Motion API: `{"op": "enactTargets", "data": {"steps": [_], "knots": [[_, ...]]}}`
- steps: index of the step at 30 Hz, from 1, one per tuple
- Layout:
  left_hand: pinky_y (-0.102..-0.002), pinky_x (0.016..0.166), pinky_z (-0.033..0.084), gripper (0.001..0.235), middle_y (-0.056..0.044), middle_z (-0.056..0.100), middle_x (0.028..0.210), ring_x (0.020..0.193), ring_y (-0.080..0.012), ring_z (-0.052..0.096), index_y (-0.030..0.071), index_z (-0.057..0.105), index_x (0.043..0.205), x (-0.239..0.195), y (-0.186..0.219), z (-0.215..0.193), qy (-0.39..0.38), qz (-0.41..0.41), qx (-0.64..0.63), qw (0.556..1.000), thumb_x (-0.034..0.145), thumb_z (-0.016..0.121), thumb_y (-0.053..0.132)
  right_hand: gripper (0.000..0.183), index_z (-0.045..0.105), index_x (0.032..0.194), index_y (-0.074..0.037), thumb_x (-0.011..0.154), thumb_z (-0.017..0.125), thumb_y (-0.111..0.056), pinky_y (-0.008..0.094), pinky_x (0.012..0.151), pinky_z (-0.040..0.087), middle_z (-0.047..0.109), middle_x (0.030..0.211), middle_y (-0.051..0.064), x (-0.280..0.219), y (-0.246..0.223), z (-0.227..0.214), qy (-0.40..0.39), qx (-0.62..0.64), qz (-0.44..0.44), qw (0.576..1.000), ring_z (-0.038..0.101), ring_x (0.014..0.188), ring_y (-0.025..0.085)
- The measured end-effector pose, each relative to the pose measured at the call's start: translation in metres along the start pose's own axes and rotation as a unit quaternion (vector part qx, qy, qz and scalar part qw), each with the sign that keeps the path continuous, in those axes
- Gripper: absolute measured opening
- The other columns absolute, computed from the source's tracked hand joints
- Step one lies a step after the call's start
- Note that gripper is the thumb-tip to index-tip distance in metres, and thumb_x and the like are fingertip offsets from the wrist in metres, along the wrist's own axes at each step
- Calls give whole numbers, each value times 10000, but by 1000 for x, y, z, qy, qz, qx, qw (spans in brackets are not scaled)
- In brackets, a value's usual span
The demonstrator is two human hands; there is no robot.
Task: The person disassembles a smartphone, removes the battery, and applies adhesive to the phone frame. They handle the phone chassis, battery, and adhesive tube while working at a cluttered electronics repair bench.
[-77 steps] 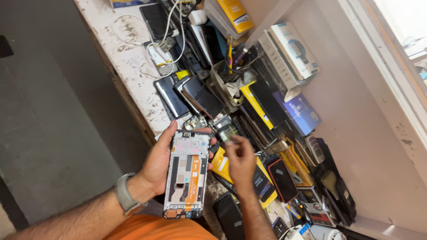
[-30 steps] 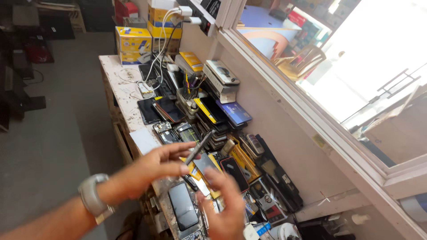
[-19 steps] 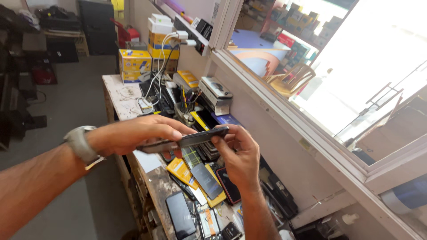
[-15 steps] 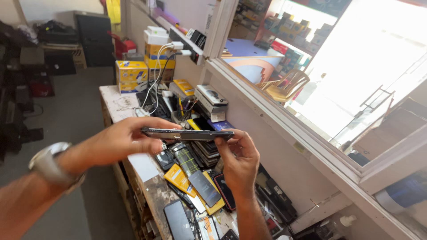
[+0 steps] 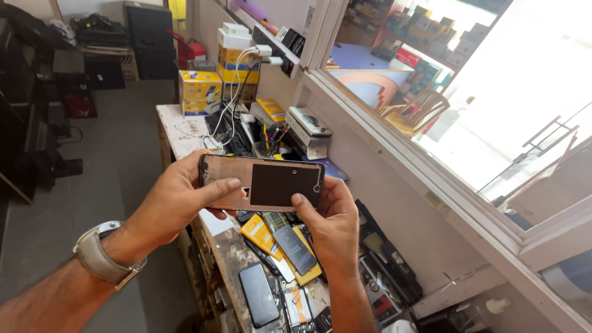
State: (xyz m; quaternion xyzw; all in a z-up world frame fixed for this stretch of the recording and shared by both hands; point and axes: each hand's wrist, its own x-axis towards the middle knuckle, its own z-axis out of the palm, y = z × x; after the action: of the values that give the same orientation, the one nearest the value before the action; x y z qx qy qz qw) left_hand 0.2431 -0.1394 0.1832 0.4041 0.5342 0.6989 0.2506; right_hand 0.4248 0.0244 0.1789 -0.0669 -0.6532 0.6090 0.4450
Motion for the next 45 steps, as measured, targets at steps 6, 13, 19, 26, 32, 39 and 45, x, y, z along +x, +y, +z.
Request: {"op": "enactTargets", "data": {"steps": [6,13,19,26,32,39,45], "knots": [[-291,497,569,266,-98,738,848,608,-152,675,10,646,1105,-15,4,5,3,-82,-90,992,903,692,178,255,619,1161,13,926,712,-26,276,578,478,697,956,93,-13,15,-10,-10,124,143,982,612,720,122],[-289,492,562,265,-94,745,846,622,-155,683,13,654,1088,-30,-4,-8,41,-118,-67,990,892,693,186,266,593,1207,19,977,620,-111,330,653,559,701,990,121,-26,32,-1,-53,257,210,942,673,769,174],[-309,498,561,247,-96,754,831,631,-161,689,22,642,1057,-32,-22,-32,64,-143,-28,987,880,705,182,378,584,1212,-2,847,680,12,374,724,608,722,1052,117,-18,51,23,-25,181,259,948,721,883,186],[-317,774,639,197,-47,800,1010,937,-176,756,90,690,1047,-22,-30,-85,0,87,194,977,865,762,67,366,543,1115,-21,861,803,28,374,922,513,687,1085,146,1,90,60,-59,27,84,994,644,1043,236],[-518,1068,539,303,-36,718,1171,1208,-300,674,131,698,996,6,-42,-171,-6,360,434,826,719,820,122,357,552,965,-79,777,852,-35,389,1075,477,626,1322,180,33,138,110,-106,-140,-129,976,609,1235,285],[-513,1016,574,250,-50,704,1169,1187,-315,666,126,682,1007,75,-66,-278,0,396,466,791,784,795,130,412,536,951,-96,756,899,-104,359,1023,511,609,1302,168,98,206,191,-67,-180,-111,975,621,1187,259],[-490,1027,584,261,-36,696,1195,1208,-294,658,137,664,1047,113,-77,-345,2,375,473,797,834,797,208,414,534,984,-93,799,902,-130,363,1030,530,589,1316,178,142,246,243,-69,-162,-103,979,636,1179,253]]}}
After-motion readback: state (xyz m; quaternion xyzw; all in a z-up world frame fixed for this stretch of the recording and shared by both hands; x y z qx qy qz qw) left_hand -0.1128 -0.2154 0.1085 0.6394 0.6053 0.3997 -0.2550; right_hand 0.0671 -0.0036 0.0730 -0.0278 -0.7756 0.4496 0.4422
